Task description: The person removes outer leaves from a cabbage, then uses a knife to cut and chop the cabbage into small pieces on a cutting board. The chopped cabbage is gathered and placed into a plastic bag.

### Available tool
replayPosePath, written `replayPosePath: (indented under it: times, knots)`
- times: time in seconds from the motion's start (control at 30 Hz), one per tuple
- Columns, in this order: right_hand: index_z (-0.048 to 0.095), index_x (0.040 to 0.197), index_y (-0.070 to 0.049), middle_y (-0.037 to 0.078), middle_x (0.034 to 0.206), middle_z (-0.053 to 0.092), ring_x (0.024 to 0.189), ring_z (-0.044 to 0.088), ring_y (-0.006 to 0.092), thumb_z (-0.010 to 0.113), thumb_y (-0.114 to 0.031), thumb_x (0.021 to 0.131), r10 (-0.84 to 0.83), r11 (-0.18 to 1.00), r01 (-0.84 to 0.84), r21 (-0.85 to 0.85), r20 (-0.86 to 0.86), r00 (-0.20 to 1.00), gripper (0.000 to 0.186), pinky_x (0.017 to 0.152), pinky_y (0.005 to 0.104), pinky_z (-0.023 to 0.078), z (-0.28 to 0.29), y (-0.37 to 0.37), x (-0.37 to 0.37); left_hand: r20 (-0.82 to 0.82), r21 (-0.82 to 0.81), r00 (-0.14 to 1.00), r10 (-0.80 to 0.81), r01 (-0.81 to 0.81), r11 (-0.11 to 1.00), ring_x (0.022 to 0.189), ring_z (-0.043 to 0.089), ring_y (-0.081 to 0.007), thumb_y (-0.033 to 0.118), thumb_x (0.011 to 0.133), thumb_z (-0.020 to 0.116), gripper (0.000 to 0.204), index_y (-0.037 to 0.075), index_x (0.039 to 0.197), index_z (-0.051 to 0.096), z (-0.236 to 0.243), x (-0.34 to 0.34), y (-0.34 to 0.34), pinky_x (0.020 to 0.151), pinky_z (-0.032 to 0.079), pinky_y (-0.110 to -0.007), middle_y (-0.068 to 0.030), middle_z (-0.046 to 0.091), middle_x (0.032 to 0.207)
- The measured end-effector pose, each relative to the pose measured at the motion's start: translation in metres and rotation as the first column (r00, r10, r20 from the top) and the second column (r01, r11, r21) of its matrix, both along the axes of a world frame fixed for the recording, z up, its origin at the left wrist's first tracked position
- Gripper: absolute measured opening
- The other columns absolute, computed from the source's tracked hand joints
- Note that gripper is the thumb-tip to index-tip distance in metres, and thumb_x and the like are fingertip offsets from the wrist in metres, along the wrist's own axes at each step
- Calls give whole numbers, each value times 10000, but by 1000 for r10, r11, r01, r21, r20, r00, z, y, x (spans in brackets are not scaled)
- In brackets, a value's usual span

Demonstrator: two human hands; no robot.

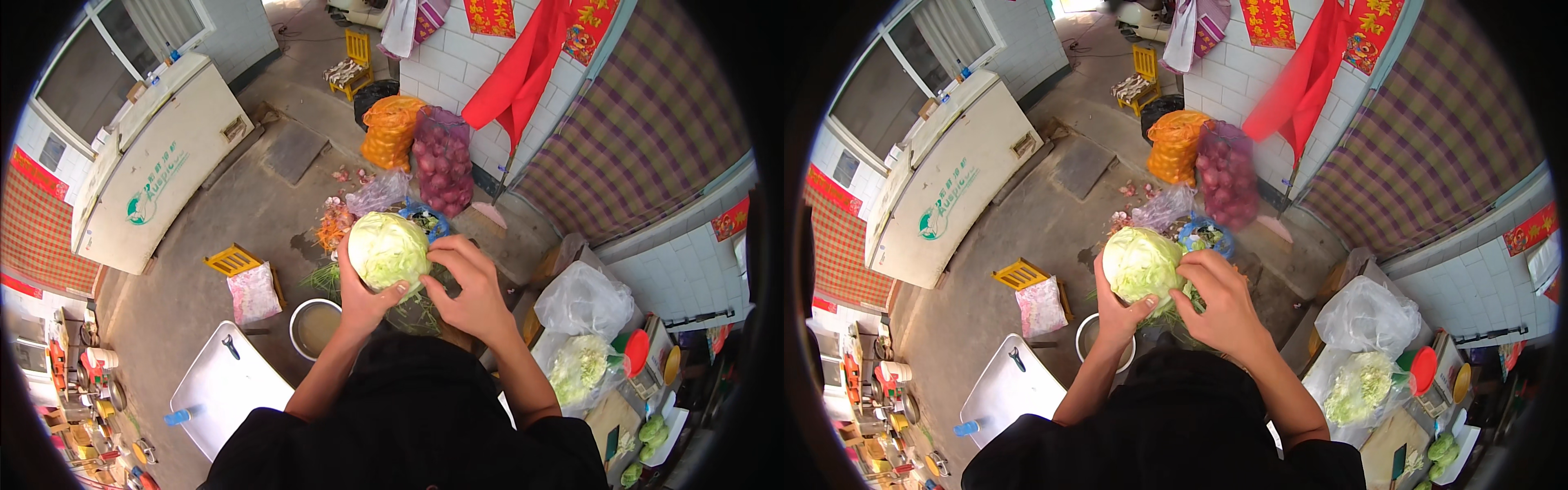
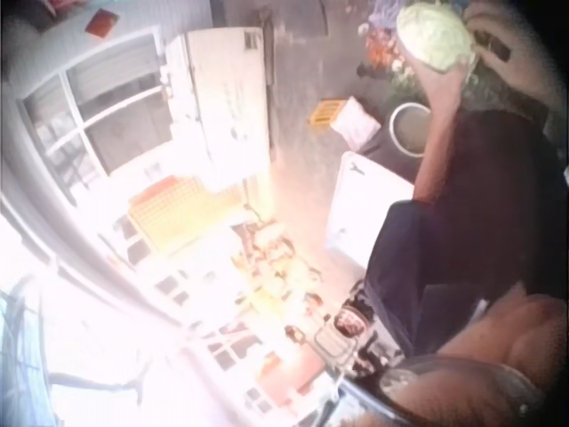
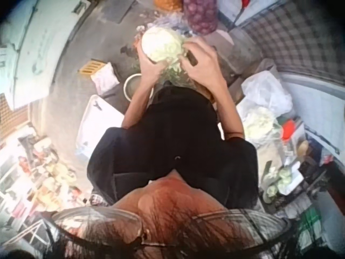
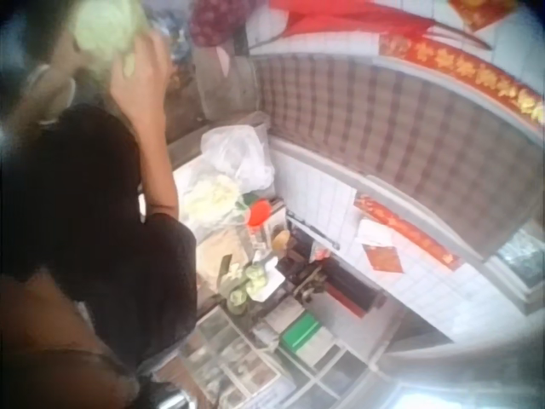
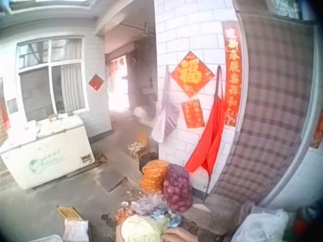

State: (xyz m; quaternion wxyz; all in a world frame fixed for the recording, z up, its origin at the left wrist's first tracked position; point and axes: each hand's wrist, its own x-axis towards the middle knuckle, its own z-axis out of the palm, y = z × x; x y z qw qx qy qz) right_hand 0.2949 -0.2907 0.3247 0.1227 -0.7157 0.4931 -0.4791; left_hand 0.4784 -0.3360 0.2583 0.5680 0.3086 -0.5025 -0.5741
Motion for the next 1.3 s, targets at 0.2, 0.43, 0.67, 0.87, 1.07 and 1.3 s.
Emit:
replayPosePath:
  times: [0.2,0.43,0.67,0.87,1.07,1.3]
  knots:
    - [664,955,21,123,999,661,887,677,333,756,37,772,-23,1000,22,-23,-32,999,205,743,402,548,-12,-5,9,17,17,1000,-9,8,1000,1295,549,-265,170,703,890,1078,9,1543,233,-7,10,-2,1097,468,-416,-163,502,1394]
    - [596,873,13,105,888,661,774,662,205,602,121,784,-121,991,88,104,377,918,140,707,294,510,-29,-10,15,-120,199,989,-87,110,974,1326,539,-269,196,688,898,1095,9,1564,268,-18,21,-3,1115,459,-428,-160,500,1446]
    - [604,1061,-8,97,1003,698,858,666,186,569,-116,914,-180,929,-268,255,945,274,186,806,339,543,-38,-19,-15,-737,359,634,-233,660,660,1350,559,-363,429,693,827,1051,49,1565,381,-41,56,-7,1157,443,-524,-172,549,1495]
    - [493,1428,-24,61,1230,591,1083,580,145,709,-288,989,-64,919,-257,298,756,651,556,921,285,476,-24,-6,38,-686,348,672,-280,640,685,1354,558,-353,393,665,857,1098,45,1579,359,-43,64,-20,1160,450,-507,-179,536,1502]
    - [590,1069,27,131,868,599,722,569,218,635,-24,996,-332,900,398,-180,309,891,100,654,345,452,-26,-15,75,-629,290,705,-327,603,743,1417,497,-316,420,776,852,1121,82,1631,210,6,49,-48,1196,405,-487,-170,444,1563]
    - [584,1074,10,37,843,599,599,501,96,588,-132,1064,-426,904,280,324,618,661,142,548,271,405,-55,-36,77,-776,360,537,-332,808,466,1396,504,-395,598,910,689,911,119,1598,332,-93,42,-63,1081,497,-569,-152,438,1583]
